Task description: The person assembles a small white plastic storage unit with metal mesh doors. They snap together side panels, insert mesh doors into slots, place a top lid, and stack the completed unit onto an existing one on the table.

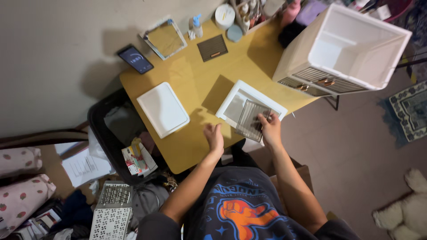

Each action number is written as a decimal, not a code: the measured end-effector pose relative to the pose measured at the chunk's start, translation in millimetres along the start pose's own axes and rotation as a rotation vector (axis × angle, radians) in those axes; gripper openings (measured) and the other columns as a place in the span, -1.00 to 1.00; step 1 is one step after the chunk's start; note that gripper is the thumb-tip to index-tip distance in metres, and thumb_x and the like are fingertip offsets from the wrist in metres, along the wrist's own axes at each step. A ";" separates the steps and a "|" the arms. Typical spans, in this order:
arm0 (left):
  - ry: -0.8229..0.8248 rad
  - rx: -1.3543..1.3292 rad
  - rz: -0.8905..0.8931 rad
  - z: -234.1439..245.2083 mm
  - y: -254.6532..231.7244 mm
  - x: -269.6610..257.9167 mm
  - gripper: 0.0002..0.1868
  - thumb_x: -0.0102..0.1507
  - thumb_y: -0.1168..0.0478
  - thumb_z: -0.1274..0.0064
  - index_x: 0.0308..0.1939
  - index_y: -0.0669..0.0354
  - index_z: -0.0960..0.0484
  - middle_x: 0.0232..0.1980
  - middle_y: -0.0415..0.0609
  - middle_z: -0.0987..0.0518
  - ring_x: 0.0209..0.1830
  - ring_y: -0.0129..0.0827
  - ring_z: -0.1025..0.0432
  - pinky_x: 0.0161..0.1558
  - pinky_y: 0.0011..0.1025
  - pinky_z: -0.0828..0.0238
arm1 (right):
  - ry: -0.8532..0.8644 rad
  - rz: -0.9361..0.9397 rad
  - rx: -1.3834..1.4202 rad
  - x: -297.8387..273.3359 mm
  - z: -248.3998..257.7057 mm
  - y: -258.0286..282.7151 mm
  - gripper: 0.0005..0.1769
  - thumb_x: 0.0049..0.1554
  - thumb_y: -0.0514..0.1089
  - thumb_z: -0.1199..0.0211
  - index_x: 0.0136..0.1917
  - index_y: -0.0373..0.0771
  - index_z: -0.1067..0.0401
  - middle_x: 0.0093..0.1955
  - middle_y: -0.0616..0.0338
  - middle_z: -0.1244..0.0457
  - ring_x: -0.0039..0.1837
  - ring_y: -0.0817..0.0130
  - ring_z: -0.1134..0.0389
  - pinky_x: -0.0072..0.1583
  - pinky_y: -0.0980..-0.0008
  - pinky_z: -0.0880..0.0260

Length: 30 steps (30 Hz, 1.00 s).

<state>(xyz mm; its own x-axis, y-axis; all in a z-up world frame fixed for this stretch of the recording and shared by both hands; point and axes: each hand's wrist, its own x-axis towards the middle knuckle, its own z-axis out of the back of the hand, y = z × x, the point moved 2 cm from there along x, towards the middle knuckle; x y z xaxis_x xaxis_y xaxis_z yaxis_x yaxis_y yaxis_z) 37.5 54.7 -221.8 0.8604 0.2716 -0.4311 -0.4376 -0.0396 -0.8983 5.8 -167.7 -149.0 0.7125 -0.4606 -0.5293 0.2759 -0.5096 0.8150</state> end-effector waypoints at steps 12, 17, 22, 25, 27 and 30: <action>0.604 0.366 -0.532 -57.6 -106.2 91.4 -0.52 0.37 0.29 -0.06 0.37 0.27 -0.45 0.38 0.14 -0.50 0.42 -0.05 -0.38 0.44 -0.22 -0.26 | -0.123 0.112 -0.051 34.2 -57.9 -5.0 -0.78 0.26 -0.33 -0.18 0.13 -0.35 -0.22 -0.17 -0.07 -0.36 -0.21 0.29 -0.41 -0.14 0.31 -0.47; 0.782 0.426 -0.716 -100.1 -100.4 125.9 -0.44 0.34 0.36 0.09 0.46 0.25 -0.33 0.50 0.19 -0.34 0.55 0.09 -0.19 0.54 -0.11 -0.08 | -0.167 0.108 -0.025 43.4 -60.0 -14.1 -0.81 0.26 -0.35 -0.19 0.11 -0.34 -0.23 -0.17 -0.05 -0.35 -0.20 0.29 -0.43 -0.15 0.32 -0.48; 0.929 0.424 -0.755 -119.9 -89.6 140.2 -0.39 0.29 0.47 0.18 0.46 0.19 -0.36 0.54 0.18 -0.31 0.60 0.09 -0.12 0.58 -0.11 0.00 | -0.197 0.110 -0.005 50.0 -62.2 -18.3 -0.81 0.25 -0.37 -0.19 0.09 -0.34 -0.23 -0.13 -0.01 -0.34 -0.16 0.29 -0.45 -0.14 0.30 -0.52; 0.967 0.396 -0.737 -123.6 -87.0 141.2 -0.41 0.29 0.50 0.21 0.43 0.17 -0.41 0.51 0.15 -0.37 0.59 0.06 -0.16 0.58 -0.11 -0.03 | -0.200 0.120 -0.016 51.9 -63.0 -17.0 -0.81 0.25 -0.36 -0.19 0.09 -0.35 -0.22 -0.14 0.00 -0.34 -0.16 0.29 -0.46 -0.15 0.31 -0.50; 0.975 0.354 -0.712 -124.2 -86.3 140.6 -0.43 0.29 0.51 0.22 0.39 0.17 -0.43 0.46 0.13 -0.40 0.56 0.04 -0.21 0.57 -0.12 -0.08 | -0.203 0.114 -0.029 51.6 -62.9 -16.9 -0.80 0.25 -0.36 -0.19 0.10 -0.34 -0.22 -0.18 -0.03 -0.35 -0.18 0.29 -0.45 -0.16 0.33 -0.49; 0.961 0.327 -0.688 -126.0 -86.5 140.2 -0.47 0.27 0.52 0.22 0.32 0.19 -0.46 0.37 0.11 -0.44 0.49 0.00 -0.28 0.53 -0.15 -0.15 | -0.198 0.119 -0.037 52.5 -62.9 -16.6 -0.80 0.26 -0.36 -0.19 0.11 -0.35 -0.23 -0.19 -0.04 -0.36 -0.19 0.30 -0.45 -0.15 0.34 -0.48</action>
<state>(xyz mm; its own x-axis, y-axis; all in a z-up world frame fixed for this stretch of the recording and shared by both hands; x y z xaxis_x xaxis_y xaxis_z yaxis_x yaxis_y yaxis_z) 228.9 -25.0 -215.2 0.7199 -0.6847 0.1135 0.2585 0.1127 -0.9594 79.2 -137.8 -175.5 0.6022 -0.6513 -0.4617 0.2234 -0.4178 0.8807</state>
